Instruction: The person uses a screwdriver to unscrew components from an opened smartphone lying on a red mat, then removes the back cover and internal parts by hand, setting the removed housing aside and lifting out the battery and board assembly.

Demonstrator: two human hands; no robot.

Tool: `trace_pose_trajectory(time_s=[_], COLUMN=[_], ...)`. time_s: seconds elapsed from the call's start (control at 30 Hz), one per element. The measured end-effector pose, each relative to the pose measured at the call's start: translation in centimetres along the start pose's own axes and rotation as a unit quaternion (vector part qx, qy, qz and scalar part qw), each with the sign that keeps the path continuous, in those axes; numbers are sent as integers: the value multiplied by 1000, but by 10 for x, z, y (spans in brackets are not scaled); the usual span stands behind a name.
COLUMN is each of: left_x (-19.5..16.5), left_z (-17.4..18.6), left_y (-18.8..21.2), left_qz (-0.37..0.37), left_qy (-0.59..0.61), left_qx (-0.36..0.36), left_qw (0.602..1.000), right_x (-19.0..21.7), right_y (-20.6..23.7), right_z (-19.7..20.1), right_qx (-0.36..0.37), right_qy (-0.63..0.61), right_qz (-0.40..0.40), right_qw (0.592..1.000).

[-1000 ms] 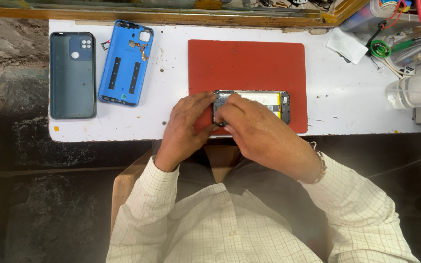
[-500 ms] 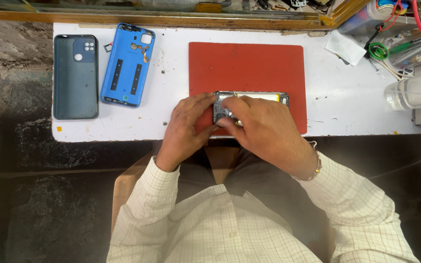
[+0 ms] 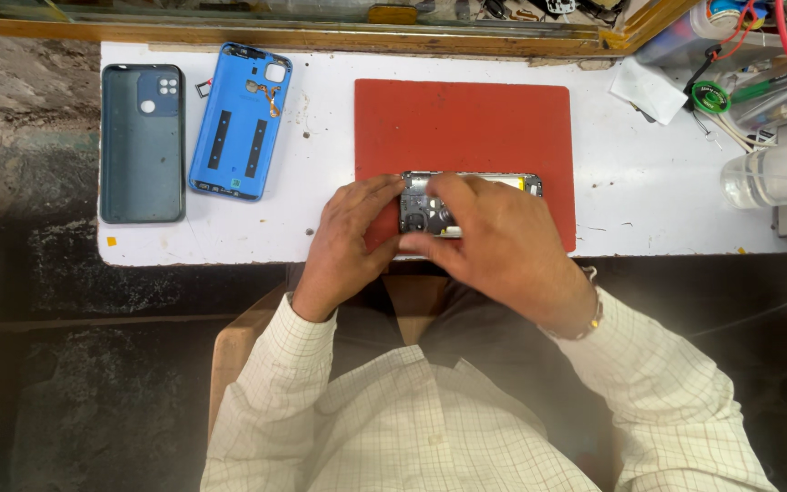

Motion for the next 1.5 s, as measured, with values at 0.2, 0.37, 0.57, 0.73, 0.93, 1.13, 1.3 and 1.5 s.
trace_pose_trajectory(time_s=[0.2, 0.37, 0.57, 0.73, 0.93, 1.13, 1.3, 1.5], left_x=[-2, 1, 3, 3, 2, 3, 2, 2], left_z=[1, 0, 0, 1, 2, 2, 3, 1], left_y=[1, 1, 0, 0, 0, 1, 1, 1], left_qz=[-1, 6, 12, 22, 19, 24, 15, 16], left_qy=[-1, 7, 27, 39, 42, 44, 46, 41], left_qx=[-5, 2, 0, -3, -9, -25, -24, -15], left_qw=[1000, 1000, 1000, 999, 999, 998, 999, 999], right_x=[6, -4, -30, -34, -33, -32, -31, -31], right_y=[17, 34, 37, 36, 32, 33, 32, 29], right_z=[5, 8, 2, -8, -14, -13, -15, -16], right_qx=[-58, -116, -153, -168, -169, -170, -165, -171], right_qy=[-50, -87, -255, -300, -301, -302, -300, -296], right_qz=[145, 178, 138, 155, 161, 162, 169, 172], right_qw=[986, 973, 945, 926, 925, 924, 924, 924])
Point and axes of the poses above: each hand's wrist, its own y-axis away from the middle knuckle, its own z-axis out of the back of the hand, x = y × z, the point moved 8 cm from there along -y, towards the middle knuckle, and after that the axes turned 13 degrees about x, right-handed, at the moved point
